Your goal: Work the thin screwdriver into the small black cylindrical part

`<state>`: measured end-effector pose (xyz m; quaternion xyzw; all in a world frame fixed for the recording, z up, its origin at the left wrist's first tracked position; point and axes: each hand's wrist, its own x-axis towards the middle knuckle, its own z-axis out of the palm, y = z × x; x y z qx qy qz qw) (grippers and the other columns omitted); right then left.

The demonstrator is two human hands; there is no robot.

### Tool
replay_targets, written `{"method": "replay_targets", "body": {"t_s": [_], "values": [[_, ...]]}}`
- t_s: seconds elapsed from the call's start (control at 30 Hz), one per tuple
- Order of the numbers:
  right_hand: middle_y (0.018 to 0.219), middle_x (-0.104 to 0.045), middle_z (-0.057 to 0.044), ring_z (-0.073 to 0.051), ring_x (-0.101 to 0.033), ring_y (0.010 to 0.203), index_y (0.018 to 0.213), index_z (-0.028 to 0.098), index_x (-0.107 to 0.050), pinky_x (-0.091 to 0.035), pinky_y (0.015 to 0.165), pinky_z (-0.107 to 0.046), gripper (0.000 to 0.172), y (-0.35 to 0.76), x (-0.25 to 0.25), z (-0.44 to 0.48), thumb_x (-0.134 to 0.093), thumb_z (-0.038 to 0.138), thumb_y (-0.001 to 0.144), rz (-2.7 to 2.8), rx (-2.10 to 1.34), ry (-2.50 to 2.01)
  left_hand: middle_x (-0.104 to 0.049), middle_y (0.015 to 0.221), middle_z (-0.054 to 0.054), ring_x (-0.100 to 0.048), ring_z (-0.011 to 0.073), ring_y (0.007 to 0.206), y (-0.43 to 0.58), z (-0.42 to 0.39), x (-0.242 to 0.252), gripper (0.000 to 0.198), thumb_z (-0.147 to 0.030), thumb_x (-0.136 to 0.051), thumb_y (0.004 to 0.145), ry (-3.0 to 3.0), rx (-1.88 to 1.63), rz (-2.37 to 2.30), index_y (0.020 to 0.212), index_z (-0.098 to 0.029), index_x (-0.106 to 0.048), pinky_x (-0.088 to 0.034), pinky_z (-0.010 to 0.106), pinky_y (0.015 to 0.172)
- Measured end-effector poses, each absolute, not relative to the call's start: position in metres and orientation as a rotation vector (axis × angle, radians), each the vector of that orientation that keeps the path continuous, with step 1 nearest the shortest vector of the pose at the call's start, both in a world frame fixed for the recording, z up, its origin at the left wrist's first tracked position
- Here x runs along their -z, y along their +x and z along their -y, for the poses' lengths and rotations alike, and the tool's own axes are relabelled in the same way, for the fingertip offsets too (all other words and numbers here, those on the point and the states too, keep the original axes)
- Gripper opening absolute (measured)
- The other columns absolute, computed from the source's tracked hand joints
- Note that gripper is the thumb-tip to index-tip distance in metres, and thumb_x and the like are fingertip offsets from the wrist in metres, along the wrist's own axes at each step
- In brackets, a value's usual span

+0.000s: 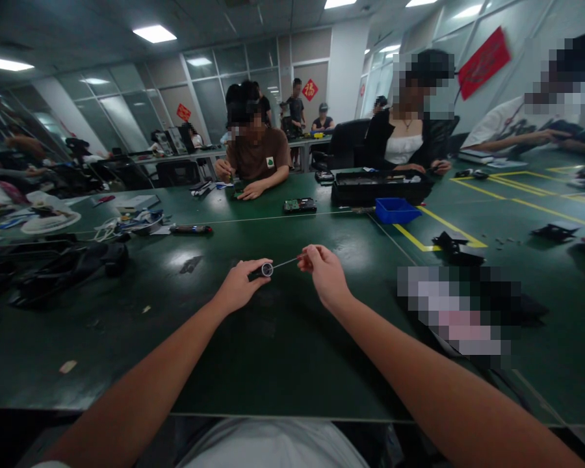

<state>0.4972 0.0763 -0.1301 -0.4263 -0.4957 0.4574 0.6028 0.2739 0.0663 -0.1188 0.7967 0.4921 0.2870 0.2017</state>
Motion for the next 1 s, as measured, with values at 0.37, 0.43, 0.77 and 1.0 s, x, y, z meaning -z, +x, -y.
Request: {"method": "replay_targets", "body": {"t_s": [0.37,0.43,0.77,1.0], "values": [[0.08,-0.07,-0.005,-0.019,-0.066,0.072,0.093,0.021,-0.061,-0.054,0.071,-0.036,0.028,0.489,0.117,-0.059,-0.053,0.047,0.092,1.443,-0.765,-1.036,-0.066,0.123,0.005,-0.056,0.0262,0.118,0.274,-0.067,0.123,0.041,-0.024,-0.066,0.088,2.26,-0.811,-1.414,0.128,-0.031,-0.062,-0.016,0.061,0.118],[0.082,-0.07,-0.005,-0.019,-0.067,0.073,0.094,0.021,-0.061,-0.055,0.072,-0.037,0.027,0.488,0.119,-0.06,-0.054,0.047,0.092,1.429,-0.794,-1.022,-0.065,0.126,0.006,-0.055,0.0266,0.121,0.273,-0.067,0.124,0.042,-0.025,-0.066,0.088,2.246,-0.813,-1.433,0.129,-0.031,-0.061,-0.015,0.061,0.118],[0.083,-0.071,-0.006,-0.02,-0.068,0.076,0.095,0.021,-0.06,-0.055,0.075,-0.038,0.023,0.485,0.116,-0.055,-0.051,0.042,0.094,1.488,-0.749,-1.089,-0.065,0.125,0.005,-0.055,0.026,0.121,0.272,-0.068,0.125,0.041,-0.022,-0.067,0.087,2.262,-0.832,-1.425,0.127,-0.031,-0.063,-0.016,0.062,0.117],[0.085,-0.071,-0.005,-0.02,-0.069,0.08,0.097,0.022,-0.059,-0.055,0.078,-0.038,0.02,0.485,0.118,-0.054,-0.048,0.039,0.096,1.515,-0.715,-1.111,-0.065,0.126,0.006,-0.055,0.0263,0.122,0.274,-0.066,0.122,0.041,-0.02,-0.067,0.087,2.245,-0.844,-1.435,0.126,-0.03,-0.064,-0.018,0.061,0.118]]}}
